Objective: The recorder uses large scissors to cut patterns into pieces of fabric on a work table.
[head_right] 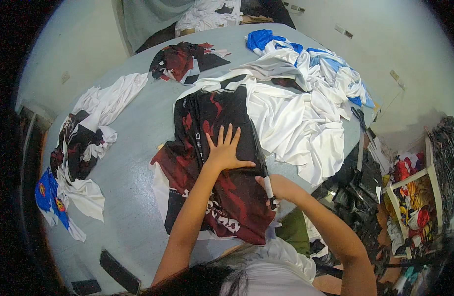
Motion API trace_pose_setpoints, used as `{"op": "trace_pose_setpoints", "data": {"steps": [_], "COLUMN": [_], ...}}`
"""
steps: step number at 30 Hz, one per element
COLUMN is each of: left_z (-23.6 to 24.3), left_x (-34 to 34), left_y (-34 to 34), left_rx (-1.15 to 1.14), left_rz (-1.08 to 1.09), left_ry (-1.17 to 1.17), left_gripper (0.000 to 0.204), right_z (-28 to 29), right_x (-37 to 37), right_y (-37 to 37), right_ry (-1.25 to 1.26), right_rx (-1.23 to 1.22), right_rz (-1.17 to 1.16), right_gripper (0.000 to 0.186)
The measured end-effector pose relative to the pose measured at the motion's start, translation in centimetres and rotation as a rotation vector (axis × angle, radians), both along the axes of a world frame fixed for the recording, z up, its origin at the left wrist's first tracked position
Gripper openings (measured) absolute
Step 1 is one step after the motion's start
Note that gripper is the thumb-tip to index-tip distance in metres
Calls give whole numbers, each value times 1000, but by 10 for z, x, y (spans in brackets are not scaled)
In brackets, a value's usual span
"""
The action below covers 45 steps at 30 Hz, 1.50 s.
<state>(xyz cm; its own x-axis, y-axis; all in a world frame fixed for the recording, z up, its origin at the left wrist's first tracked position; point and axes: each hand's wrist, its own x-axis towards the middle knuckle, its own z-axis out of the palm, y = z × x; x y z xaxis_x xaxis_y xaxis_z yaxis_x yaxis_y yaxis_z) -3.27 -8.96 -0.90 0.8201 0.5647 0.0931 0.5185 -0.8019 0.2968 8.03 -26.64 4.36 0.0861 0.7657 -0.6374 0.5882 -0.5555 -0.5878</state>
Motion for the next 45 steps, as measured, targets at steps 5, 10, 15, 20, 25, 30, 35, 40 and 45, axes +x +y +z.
{"op": "trace_pose_setpoints", "data": {"steps": [5, 10, 15, 20, 25, 30, 35, 40, 45], "left_z": [1, -2, -2, 0, 1, 10, -8, -24, -3], "left_x": [0, -1, -1, -2, -3, -31, -71, -83, -110], "left_y": [1, 2, 2, 2, 8, 58, 78, 39, -33], "left_rx": [-24, -5, -20, -67, -52, 106, 198, 402, 280], "left_rz": [-16, -18, -23, -30, 22, 277, 428, 547, 767], "left_ry": [75, 60, 60, 60, -64, -406, -137, -112, 47], "left_gripper": [128, 128, 127, 130, 98, 48, 55, 61, 70], "right_z": [12, 8, -11, -4, 6, -6, -30, -42, -46], "right_x": [-1, 1, 10, 15, 13, 5, -7, 1, 5], "right_y": [8, 18, 14, 15, 10, -34, -81, -115, -142], "right_ry": [155, 208, -69, 141, 314, 691, 1167, 1360, 1158], "right_rx": [13, -69, 40, 134, -52, 89, 181, 185, 247], "right_rz": [-147, -380, -82, -110, -314, -546, -700, -811, -800], "right_gripper": [59, 57, 61, 60, 61, 45, 43, 42, 42]}}
